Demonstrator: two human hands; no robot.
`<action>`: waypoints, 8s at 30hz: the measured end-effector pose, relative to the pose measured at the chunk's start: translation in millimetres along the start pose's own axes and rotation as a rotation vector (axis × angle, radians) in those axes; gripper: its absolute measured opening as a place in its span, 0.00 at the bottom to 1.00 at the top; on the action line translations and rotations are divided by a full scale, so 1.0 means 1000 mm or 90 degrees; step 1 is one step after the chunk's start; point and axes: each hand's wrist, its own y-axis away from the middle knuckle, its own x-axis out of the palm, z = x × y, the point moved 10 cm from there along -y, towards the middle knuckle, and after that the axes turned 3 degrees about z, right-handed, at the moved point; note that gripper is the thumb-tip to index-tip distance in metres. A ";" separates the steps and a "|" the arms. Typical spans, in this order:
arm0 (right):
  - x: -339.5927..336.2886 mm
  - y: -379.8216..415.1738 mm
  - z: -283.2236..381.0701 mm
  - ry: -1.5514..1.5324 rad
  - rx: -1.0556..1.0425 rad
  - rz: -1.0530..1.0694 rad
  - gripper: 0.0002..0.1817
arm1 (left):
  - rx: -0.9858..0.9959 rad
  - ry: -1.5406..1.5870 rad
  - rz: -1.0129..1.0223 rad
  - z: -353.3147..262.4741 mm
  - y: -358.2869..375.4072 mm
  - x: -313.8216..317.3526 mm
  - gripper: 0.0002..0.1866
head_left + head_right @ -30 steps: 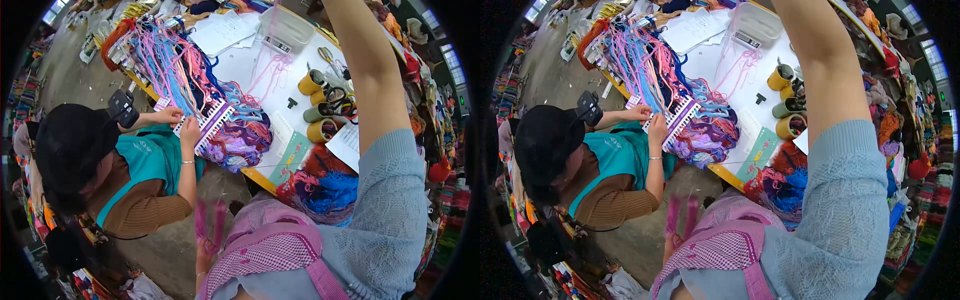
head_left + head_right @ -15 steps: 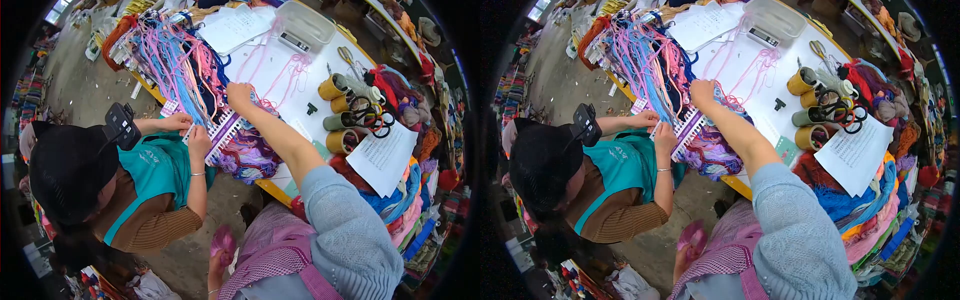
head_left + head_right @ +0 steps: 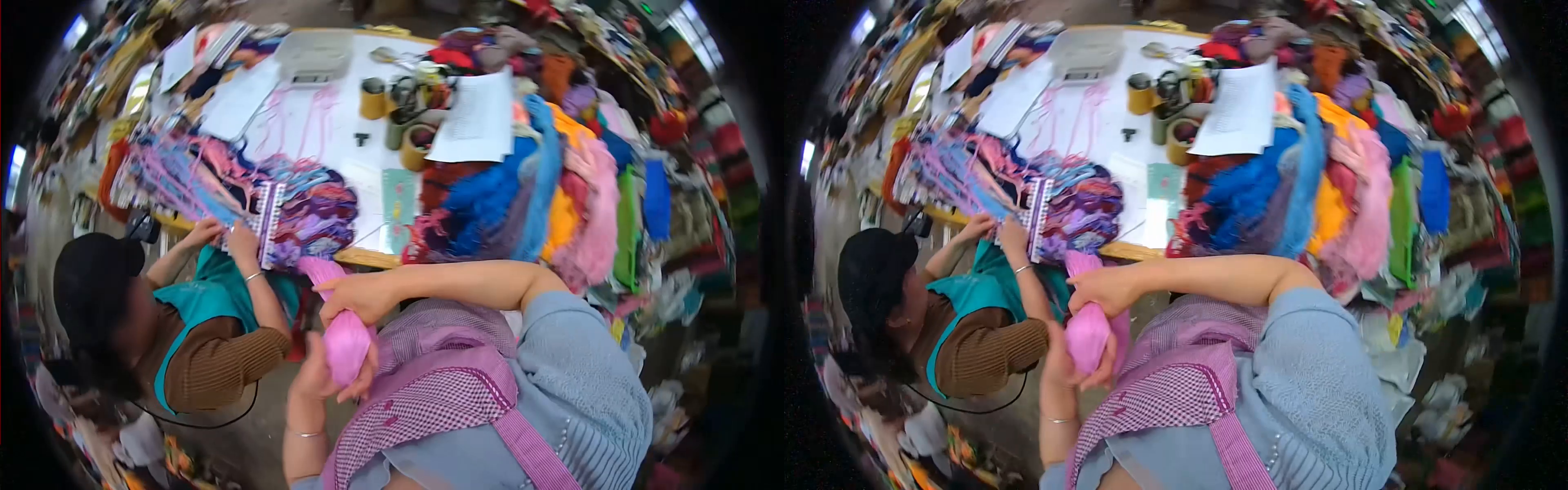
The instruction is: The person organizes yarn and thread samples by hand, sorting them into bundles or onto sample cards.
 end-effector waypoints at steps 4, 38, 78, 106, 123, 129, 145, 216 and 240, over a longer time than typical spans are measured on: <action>-0.035 0.061 0.059 -0.022 0.101 -0.056 0.15 | -0.023 -0.109 -0.227 -0.026 -0.010 0.004 0.41; -0.026 0.326 0.040 -0.005 0.394 -0.956 0.16 | 0.454 -1.114 -0.109 -0.065 -0.189 0.190 0.09; -0.175 0.495 -0.061 0.567 0.680 -1.160 0.25 | 0.397 -1.102 0.035 -0.022 -0.379 0.125 0.32; -0.108 0.703 -0.003 0.581 0.866 -1.205 0.34 | 0.506 -1.081 -0.112 -0.058 -0.259 0.088 0.08; -0.066 0.323 0.164 0.233 0.227 -0.857 0.48 | 0.205 -0.100 -0.016 -0.008 -0.180 0.156 0.24; -0.063 0.272 0.175 0.351 0.225 -0.753 0.38 | 0.280 -0.431 -0.012 -0.029 -0.114 0.157 0.18; -0.060 0.244 0.118 -0.275 0.285 -0.667 0.13 | 0.434 -0.954 -0.243 -0.074 0.036 0.104 0.25; -0.038 0.184 0.141 -0.250 -0.041 -0.788 0.06 | 0.482 -0.234 -0.157 -0.068 -0.007 0.134 0.15; -0.055 0.110 0.085 -0.567 0.017 -0.621 0.07 | 0.572 -0.170 -0.248 -0.096 0.009 0.084 0.14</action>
